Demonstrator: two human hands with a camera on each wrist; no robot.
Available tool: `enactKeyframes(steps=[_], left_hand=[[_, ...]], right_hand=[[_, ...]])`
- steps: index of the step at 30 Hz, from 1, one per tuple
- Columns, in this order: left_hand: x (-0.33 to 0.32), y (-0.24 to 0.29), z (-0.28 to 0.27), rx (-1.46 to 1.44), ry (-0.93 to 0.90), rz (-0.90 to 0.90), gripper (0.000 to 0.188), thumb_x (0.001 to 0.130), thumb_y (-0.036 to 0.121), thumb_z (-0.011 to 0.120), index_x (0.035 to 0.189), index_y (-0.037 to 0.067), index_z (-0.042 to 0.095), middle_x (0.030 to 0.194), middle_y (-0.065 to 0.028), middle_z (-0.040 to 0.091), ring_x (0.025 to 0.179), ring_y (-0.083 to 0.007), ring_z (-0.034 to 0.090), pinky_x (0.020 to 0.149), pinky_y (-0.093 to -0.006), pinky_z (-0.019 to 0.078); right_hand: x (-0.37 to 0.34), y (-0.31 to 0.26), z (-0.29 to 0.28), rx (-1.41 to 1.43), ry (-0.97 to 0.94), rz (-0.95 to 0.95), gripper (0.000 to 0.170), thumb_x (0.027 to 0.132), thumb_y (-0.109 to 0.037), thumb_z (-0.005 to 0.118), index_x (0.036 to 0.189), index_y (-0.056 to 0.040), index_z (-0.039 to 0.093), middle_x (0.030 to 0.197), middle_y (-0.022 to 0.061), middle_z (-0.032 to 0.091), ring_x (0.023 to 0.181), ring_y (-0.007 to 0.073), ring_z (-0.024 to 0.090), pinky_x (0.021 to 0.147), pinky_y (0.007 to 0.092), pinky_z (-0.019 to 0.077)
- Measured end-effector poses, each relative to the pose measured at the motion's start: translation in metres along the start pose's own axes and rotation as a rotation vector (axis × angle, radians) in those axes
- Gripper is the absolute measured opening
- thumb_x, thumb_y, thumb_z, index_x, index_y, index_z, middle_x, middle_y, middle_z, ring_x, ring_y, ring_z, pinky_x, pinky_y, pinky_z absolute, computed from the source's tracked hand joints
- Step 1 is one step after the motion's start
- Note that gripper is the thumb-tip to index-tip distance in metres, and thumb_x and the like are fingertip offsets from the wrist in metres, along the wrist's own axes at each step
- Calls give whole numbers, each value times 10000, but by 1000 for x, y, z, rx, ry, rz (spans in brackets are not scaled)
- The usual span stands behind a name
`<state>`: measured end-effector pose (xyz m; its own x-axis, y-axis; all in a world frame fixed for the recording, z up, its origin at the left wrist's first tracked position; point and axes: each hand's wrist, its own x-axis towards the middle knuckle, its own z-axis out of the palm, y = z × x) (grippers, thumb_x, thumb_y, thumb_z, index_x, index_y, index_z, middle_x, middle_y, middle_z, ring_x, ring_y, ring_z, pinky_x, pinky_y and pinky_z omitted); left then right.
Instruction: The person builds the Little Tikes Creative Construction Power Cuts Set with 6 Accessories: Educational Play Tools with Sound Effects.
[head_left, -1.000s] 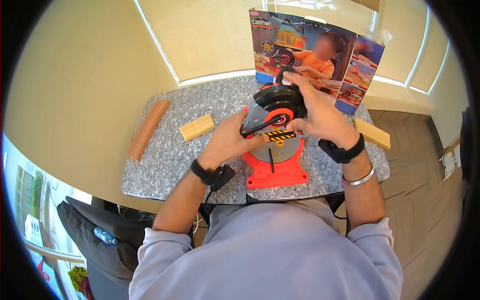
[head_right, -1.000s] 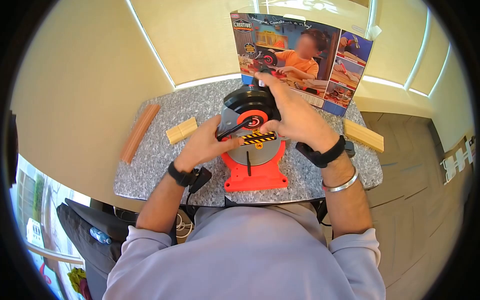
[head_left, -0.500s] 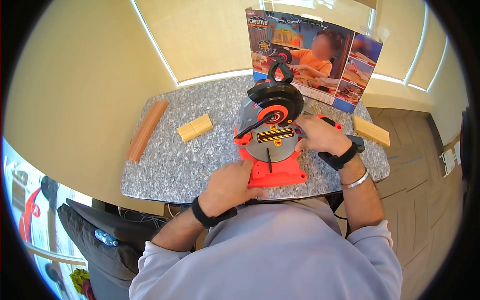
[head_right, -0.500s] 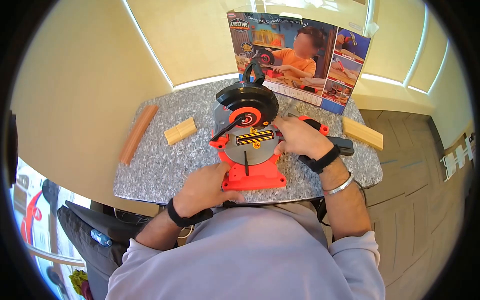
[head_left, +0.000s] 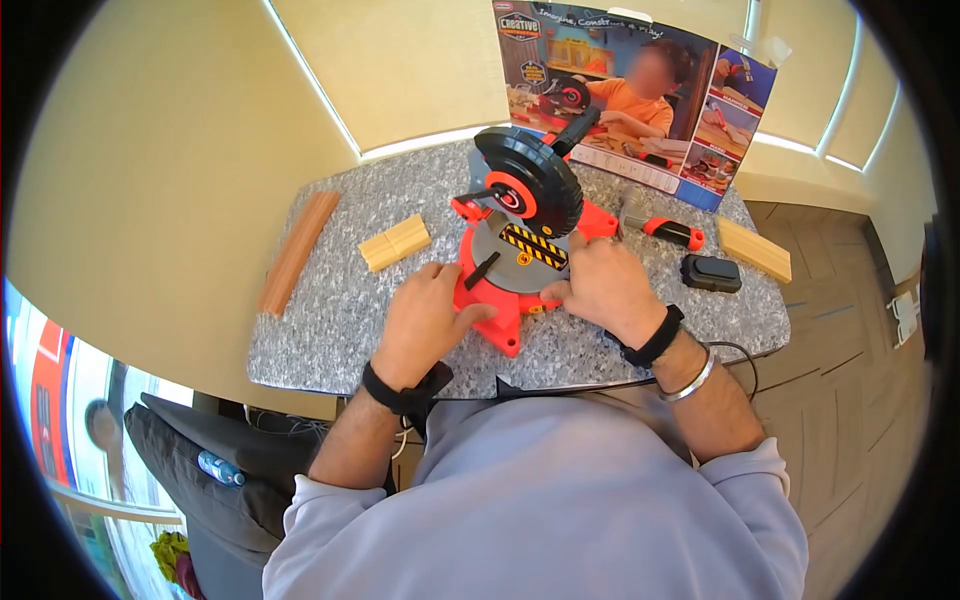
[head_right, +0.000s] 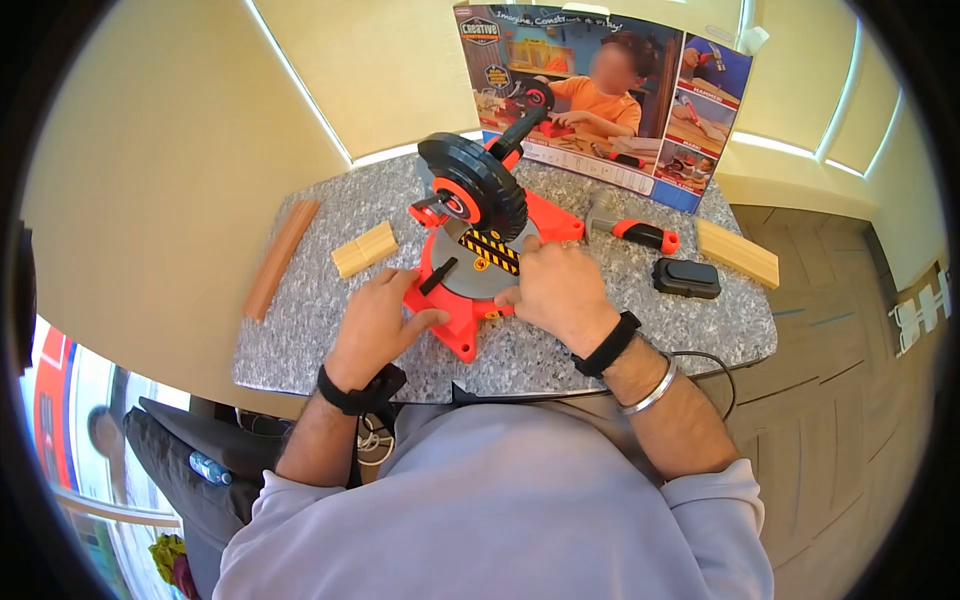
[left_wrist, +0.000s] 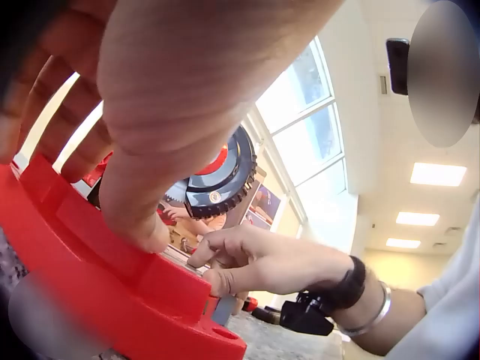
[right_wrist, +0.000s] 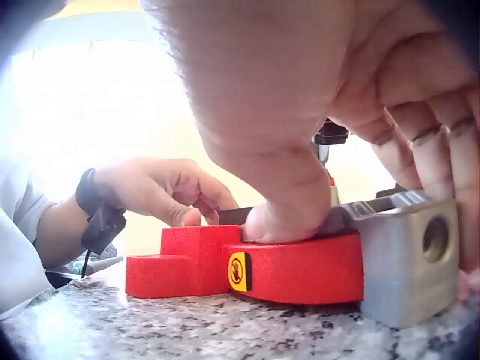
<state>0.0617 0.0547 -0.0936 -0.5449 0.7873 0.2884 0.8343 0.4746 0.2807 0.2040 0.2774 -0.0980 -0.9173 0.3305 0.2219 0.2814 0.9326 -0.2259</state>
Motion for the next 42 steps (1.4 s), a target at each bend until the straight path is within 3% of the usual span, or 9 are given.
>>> enactKeyframes(steps=[5,13,19,24,26,29,32,35,42], left_hand=[[3,-1,1,9,-29,15,702,770,505,915,1192,-23,726,1027,-211,669,979,-422,681,845,-498,548],[3,0,3,20,-18,3,691,742,505,926,1153,-16,733,1010,-203,649,976,-411,663,839,-500,535],[5,3,4,28,-33,-14,683,737,485,932,1153,-17,730,1032,-208,646,994,-408,659,855,-496,535],[3,0,6,25,15,49,626,743,421,943,1057,-64,700,1012,-219,644,982,-410,661,857,-493,555],[4,-1,4,20,-78,3,774,734,489,941,1218,-60,687,1118,-227,658,1042,-423,663,917,-490,548],[3,3,-3,49,-141,1,841,704,514,957,1232,-77,674,1167,-243,649,1089,-423,658,948,-488,547],[-3,11,-5,59,-133,18,906,662,536,974,1242,-88,664,1194,-253,635,1136,-417,649,982,-483,543],[-1,3,3,67,-119,18,966,631,534,993,1277,-96,649,1241,-261,622,1194,-416,630,1011,-484,535],[31,-42,-26,-86,-326,31,1029,615,411,1019,1432,-64,611,1462,-249,591,1373,-413,574,1142,-457,488]], right_hand=[[-2,-6,5,-11,-4,1,598,833,-419,881,1050,101,679,886,243,743,859,419,766,758,485,621],[-1,-10,11,-4,43,-26,511,864,-391,861,974,83,704,865,257,742,842,421,767,755,476,625],[-7,-30,10,88,10,104,466,869,-383,860,931,55,713,829,229,747,784,435,762,734,483,623],[3,2,-12,172,-55,-66,515,833,-431,887,913,51,724,781,242,727,768,442,745,738,510,603],[16,21,-21,238,-113,-26,528,816,-460,896,900,36,735,748,252,713,776,440,743,731,518,590],[29,39,-17,143,200,-66,589,811,-503,886,931,54,734,867,250,709,847,440,717,791,498,581],[35,44,-6,181,68,-111,600,804,-504,888,970,55,748,986,250,694,965,437,690,846,506,574],[29,37,8,48,138,-136,582,798,-505,888,998,28,771,1067,253,690,1059,449,659,865,523,569],[6,19,-2,-29,143,-98,553,769,-499,897,976,4,796,1070,232,673,1059,449,647,871,515,578]])
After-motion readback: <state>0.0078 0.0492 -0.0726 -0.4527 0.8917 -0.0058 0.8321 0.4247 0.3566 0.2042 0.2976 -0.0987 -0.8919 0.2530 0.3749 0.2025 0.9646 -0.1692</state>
